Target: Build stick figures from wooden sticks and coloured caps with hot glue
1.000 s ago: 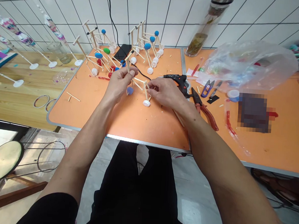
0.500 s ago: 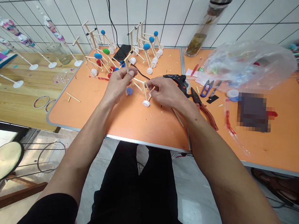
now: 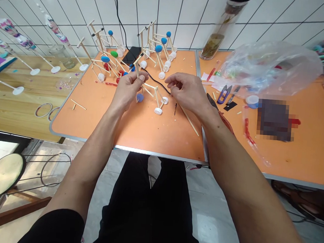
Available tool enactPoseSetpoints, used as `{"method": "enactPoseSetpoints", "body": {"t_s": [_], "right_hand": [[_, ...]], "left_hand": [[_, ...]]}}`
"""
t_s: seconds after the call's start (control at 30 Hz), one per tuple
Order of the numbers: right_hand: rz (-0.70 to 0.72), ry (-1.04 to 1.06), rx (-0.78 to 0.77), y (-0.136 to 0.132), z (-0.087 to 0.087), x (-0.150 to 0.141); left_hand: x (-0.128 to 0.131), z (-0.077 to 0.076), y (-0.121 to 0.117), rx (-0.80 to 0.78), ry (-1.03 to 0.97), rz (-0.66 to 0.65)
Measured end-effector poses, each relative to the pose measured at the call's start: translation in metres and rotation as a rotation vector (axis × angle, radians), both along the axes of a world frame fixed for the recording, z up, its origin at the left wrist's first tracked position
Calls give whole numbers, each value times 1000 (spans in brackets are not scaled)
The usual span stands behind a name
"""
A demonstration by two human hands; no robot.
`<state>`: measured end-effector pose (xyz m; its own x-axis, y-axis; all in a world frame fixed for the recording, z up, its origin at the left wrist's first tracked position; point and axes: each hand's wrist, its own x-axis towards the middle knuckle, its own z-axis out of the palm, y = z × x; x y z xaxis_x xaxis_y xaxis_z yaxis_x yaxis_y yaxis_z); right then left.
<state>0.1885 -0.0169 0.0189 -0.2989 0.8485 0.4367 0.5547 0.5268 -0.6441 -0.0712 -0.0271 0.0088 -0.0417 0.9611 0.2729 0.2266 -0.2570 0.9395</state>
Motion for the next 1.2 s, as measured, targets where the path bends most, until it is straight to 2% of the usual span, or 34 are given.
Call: {"method": "enactPoseSetpoints", "body": {"t_s": [0.3, 0.63, 1.2], "right_hand": [[-24, -21, -17, 1, 1, 1], [-33, -60, -28, -1, 3, -1], [13, 3, -5, -10, 6, -13]], "left_hand": [[2, 4, -3, -19, -15, -1], [1, 3, -2, -4, 9, 3], [6, 10, -8, -26, -15, 18]]}}
